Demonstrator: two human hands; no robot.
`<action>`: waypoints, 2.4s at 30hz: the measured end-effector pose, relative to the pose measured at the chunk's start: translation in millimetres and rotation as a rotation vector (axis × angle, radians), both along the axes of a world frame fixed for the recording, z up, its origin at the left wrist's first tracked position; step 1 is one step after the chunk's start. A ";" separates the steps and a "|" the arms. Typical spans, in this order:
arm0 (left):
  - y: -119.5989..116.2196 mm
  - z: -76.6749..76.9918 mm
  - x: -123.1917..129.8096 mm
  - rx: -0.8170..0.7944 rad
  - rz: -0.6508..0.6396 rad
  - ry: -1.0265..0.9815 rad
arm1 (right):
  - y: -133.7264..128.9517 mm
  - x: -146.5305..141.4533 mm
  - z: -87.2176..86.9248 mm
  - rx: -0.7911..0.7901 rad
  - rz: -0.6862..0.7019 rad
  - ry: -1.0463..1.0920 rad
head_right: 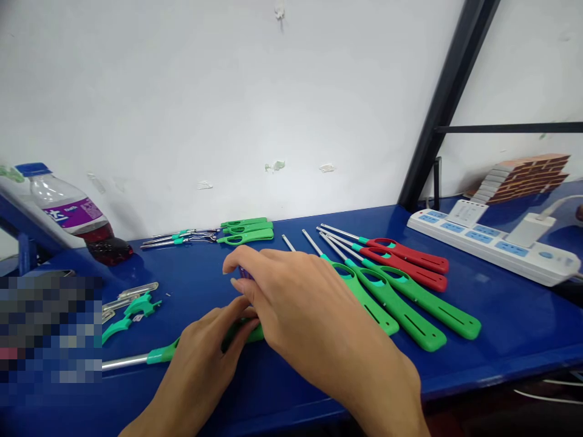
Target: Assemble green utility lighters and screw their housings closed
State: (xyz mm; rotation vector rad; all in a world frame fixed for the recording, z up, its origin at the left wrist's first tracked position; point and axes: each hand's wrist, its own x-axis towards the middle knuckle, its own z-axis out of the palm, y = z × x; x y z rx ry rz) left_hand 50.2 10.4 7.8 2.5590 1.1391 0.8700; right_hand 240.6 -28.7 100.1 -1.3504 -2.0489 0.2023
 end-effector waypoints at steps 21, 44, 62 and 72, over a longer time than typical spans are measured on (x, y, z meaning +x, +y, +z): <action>-6.5 -19.4 -51.9 0.123 -0.049 0.108 | 12.8 -17.0 -6.7 0.129 0.019 -0.036; -6.4 -13.9 -45.6 -0.063 -0.059 0.055 | 22.2 -18.1 -10.2 0.191 0.073 0.125; -4.9 -14.9 -45.6 -0.028 -0.080 0.067 | 25.4 -15.5 -14.7 0.210 0.118 0.093; -4.4 -13.9 -45.7 -0.079 -0.079 0.097 | 25.7 -36.4 -18.6 0.190 -0.025 0.169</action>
